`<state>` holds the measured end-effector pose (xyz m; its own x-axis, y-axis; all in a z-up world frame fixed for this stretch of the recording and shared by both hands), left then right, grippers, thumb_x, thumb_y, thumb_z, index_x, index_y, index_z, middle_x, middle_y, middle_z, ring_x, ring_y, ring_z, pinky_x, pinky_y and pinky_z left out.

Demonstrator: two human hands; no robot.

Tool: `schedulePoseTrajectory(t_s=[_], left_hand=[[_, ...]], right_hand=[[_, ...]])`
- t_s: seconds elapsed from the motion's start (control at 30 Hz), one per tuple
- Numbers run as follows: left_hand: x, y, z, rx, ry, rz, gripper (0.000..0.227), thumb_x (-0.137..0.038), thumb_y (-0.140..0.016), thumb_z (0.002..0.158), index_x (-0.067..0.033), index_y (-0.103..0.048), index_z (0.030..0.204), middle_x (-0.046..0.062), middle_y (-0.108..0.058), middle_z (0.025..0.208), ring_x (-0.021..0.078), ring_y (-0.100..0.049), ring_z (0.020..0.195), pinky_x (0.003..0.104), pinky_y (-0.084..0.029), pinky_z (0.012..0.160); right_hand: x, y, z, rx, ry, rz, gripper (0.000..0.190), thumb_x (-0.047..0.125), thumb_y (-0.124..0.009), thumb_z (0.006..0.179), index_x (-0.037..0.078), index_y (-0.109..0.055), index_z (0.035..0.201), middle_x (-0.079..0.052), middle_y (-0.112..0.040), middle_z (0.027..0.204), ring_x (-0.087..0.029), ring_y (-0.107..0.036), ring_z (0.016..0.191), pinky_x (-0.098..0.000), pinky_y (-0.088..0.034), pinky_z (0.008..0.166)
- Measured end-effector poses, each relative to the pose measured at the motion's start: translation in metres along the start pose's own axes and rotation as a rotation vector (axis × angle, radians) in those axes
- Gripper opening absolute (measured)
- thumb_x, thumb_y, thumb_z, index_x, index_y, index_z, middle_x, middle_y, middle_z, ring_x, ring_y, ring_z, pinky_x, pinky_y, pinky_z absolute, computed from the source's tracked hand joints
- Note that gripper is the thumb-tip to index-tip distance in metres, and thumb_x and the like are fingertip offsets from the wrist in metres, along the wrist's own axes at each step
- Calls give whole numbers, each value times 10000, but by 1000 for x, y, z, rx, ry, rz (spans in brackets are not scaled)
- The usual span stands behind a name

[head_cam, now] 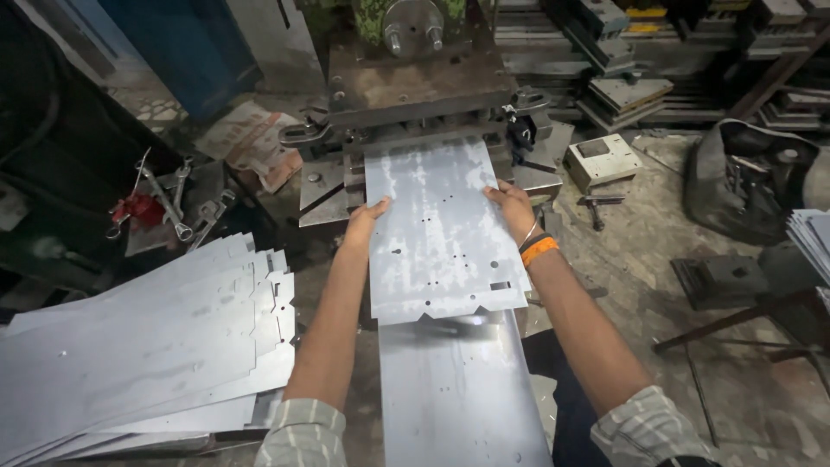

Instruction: The person sits on the floor and repeatedly feeds rectangular metal sheets into a press machine. They pick up sheets from a stack on the left, align them under the press, and then move the processed sheets to a stack on the right.

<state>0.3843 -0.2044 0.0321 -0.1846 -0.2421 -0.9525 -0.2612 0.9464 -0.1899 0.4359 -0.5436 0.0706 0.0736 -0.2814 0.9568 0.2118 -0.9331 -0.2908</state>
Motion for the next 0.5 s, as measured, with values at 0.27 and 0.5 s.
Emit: schedulePoseTrajectory(t_s=[0.27,0.5], left_hand=[[5,-1,4,42,14,-60,570,-382,-832,778,8,-711,1176,107,-747,1065,237,-692,941,367,-524,869],[6,5,7,-23,26,17,575,-384,-840,783,5,-707,1185,100,-739,1104,219,-678,994,356,-504,900]], right_hand=[[5,-2,-1,3,2,-26,320,125,-667,957,-12,-693,1246,-37,-740,1023,-123,-671,847,-264,-528,784],[15,-6,-5,15,18,-81,331,141,-668,950,-2,-695,1247,-12,-736,1038,-99,-660,880,-251,-517,815]])
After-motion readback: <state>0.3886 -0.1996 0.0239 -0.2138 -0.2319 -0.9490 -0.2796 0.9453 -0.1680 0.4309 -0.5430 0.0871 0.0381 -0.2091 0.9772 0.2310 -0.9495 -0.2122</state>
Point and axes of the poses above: each hand's wrist, its own z-axis towards the middle knuckle, its own y-axis out of the back of the hand, x = y × z, the point moved 10 cm from there along z, towards the middle knuckle
